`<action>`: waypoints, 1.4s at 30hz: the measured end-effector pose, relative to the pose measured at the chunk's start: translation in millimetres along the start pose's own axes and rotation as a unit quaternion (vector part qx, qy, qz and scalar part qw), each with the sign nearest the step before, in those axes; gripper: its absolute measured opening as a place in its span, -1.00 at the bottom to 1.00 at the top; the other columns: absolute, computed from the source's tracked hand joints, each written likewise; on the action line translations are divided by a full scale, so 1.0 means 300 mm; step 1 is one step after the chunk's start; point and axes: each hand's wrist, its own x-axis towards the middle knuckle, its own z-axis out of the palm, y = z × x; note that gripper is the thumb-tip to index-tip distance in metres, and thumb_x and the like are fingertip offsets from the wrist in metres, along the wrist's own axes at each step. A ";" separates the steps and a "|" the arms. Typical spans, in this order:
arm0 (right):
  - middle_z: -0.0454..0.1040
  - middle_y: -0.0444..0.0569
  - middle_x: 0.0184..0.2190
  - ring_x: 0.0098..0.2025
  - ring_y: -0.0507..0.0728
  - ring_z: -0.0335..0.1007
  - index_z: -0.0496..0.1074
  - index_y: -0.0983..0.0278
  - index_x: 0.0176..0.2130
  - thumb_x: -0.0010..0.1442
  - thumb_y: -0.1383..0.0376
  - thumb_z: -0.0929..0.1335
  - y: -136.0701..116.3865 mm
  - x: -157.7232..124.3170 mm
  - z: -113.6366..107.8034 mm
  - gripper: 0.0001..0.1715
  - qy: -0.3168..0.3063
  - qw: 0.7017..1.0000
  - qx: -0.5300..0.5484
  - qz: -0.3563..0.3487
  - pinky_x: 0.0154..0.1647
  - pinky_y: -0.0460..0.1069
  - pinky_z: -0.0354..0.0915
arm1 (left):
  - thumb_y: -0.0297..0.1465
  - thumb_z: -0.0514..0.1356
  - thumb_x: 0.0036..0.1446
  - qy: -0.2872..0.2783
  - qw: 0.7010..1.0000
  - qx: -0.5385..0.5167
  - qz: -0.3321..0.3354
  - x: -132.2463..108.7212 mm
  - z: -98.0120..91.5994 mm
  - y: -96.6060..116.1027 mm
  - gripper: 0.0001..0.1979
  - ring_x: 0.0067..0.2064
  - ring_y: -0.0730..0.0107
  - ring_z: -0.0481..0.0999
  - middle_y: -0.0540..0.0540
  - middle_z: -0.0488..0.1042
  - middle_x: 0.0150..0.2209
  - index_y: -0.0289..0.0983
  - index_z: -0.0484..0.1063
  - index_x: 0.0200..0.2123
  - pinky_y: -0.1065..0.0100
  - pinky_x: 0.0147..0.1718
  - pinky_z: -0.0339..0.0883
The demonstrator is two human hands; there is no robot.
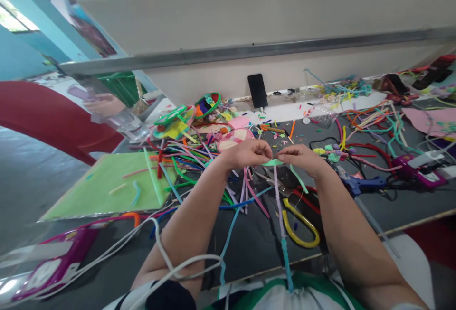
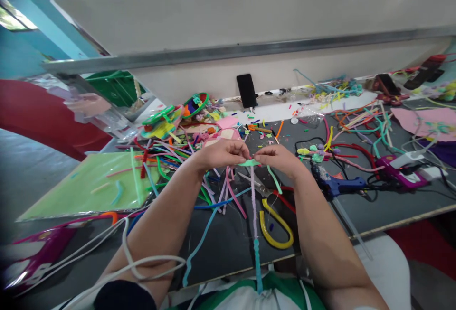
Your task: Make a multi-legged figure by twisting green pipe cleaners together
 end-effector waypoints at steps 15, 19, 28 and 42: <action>0.42 -0.14 -0.61 -0.53 0.00 0.24 0.51 0.33 -0.51 -0.15 0.18 0.48 -0.001 0.002 -0.019 -0.76 0.050 0.998 -0.018 0.019 -0.47 -0.08 0.16 | -0.24 0.21 0.04 0.073 0.992 -0.102 -0.005 0.028 0.022 -0.033 -0.69 -0.47 0.52 0.41 -0.01 0.40 -0.38 -0.31 0.32 -0.21 0.41 -0.44 0.34; 0.42 -0.15 -0.60 -0.52 0.00 0.24 0.52 0.32 -0.48 -0.11 0.21 0.46 0.003 -0.004 -0.041 -0.79 0.042 0.999 -0.023 0.013 -0.45 -0.07 0.17 | -0.24 0.19 0.07 -0.034 0.998 -0.050 -0.010 -0.010 -0.040 -0.036 -0.69 -0.44 0.51 0.40 -0.02 0.43 -0.41 -0.34 0.40 -0.19 0.45 -0.42 0.27; 0.56 -0.12 -0.43 -0.35 0.10 0.41 0.59 0.25 -0.32 -0.06 0.26 0.43 -0.005 -0.002 -0.011 -0.78 0.036 0.990 -0.129 -0.043 -0.30 -0.04 0.26 | -0.22 0.23 0.03 -0.031 0.999 -0.034 -0.013 0.014 -0.002 -0.028 -0.71 -0.50 0.55 0.34 0.01 0.41 -0.49 -0.35 0.41 -0.31 0.49 -0.50 0.21; 0.50 -0.13 -0.58 -0.49 0.01 0.35 0.57 0.27 -0.49 0.02 0.38 0.39 0.012 0.022 0.032 -0.88 0.138 0.924 -0.322 -0.153 -0.40 -0.09 0.12 | -0.22 0.29 -0.02 -0.035 0.992 -0.091 -0.076 0.030 0.027 -0.052 -0.70 -0.59 0.43 0.48 -0.04 0.49 -0.57 -0.32 0.34 -0.38 0.46 -0.60 0.30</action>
